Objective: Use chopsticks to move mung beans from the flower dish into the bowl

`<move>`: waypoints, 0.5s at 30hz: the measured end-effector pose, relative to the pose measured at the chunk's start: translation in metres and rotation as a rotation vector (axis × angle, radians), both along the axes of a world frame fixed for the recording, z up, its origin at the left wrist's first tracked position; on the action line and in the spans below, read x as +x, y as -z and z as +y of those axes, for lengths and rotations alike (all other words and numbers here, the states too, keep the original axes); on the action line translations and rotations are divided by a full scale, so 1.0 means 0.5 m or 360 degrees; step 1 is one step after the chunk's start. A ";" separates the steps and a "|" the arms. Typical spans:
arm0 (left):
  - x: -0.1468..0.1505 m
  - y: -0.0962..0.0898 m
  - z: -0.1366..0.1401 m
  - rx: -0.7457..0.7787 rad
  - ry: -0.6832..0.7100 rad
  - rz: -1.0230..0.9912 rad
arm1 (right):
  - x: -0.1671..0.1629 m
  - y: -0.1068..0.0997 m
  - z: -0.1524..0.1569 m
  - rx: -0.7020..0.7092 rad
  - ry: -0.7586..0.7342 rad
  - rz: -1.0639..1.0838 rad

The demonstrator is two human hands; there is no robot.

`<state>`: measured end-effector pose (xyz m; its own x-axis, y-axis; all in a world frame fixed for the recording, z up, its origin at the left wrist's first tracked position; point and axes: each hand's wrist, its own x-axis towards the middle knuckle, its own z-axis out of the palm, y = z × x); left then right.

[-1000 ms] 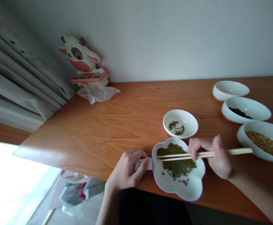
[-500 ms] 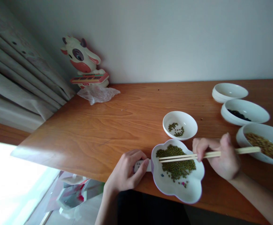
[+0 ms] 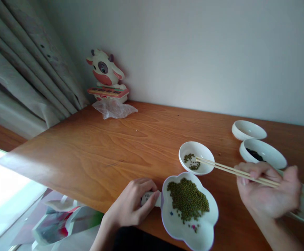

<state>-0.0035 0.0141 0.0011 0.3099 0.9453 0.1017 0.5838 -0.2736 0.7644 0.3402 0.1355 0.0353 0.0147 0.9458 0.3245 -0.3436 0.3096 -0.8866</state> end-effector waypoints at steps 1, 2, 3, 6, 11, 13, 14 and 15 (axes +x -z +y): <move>0.000 0.001 0.000 0.0003 -0.0008 0.0006 | 0.003 0.001 0.000 -0.0002 0.0022 -0.0001; 0.000 0.001 0.000 0.0005 -0.0014 0.0013 | 0.006 0.003 0.001 -0.0009 0.0033 -0.0011; 0.000 0.002 0.000 0.0006 -0.0018 0.0018 | 0.008 0.004 0.001 -0.0012 0.0043 -0.0024; 0.001 0.002 0.000 0.0029 -0.0012 0.0023 | 0.009 0.004 0.002 -0.0020 0.0090 -0.0071; 0.001 0.001 0.000 0.0076 -0.0020 0.0033 | -0.005 0.000 0.001 -0.0070 0.0040 -0.0080; 0.001 0.001 0.000 0.0092 -0.0029 0.0050 | -0.009 0.005 -0.001 -0.0054 -0.0076 -0.0083; 0.001 0.002 0.000 0.0100 -0.0033 0.0055 | -0.011 0.009 -0.002 -0.0051 -0.0134 -0.0091; 0.002 0.002 -0.001 0.0106 -0.0034 0.0058 | -0.012 0.015 -0.005 -0.0056 -0.0196 -0.0107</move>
<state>-0.0027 0.0137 0.0001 0.2941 0.9433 0.1539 0.6174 -0.3104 0.7228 0.3341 0.1332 0.0280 -0.1227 0.9499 0.2876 -0.3163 0.2372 -0.9185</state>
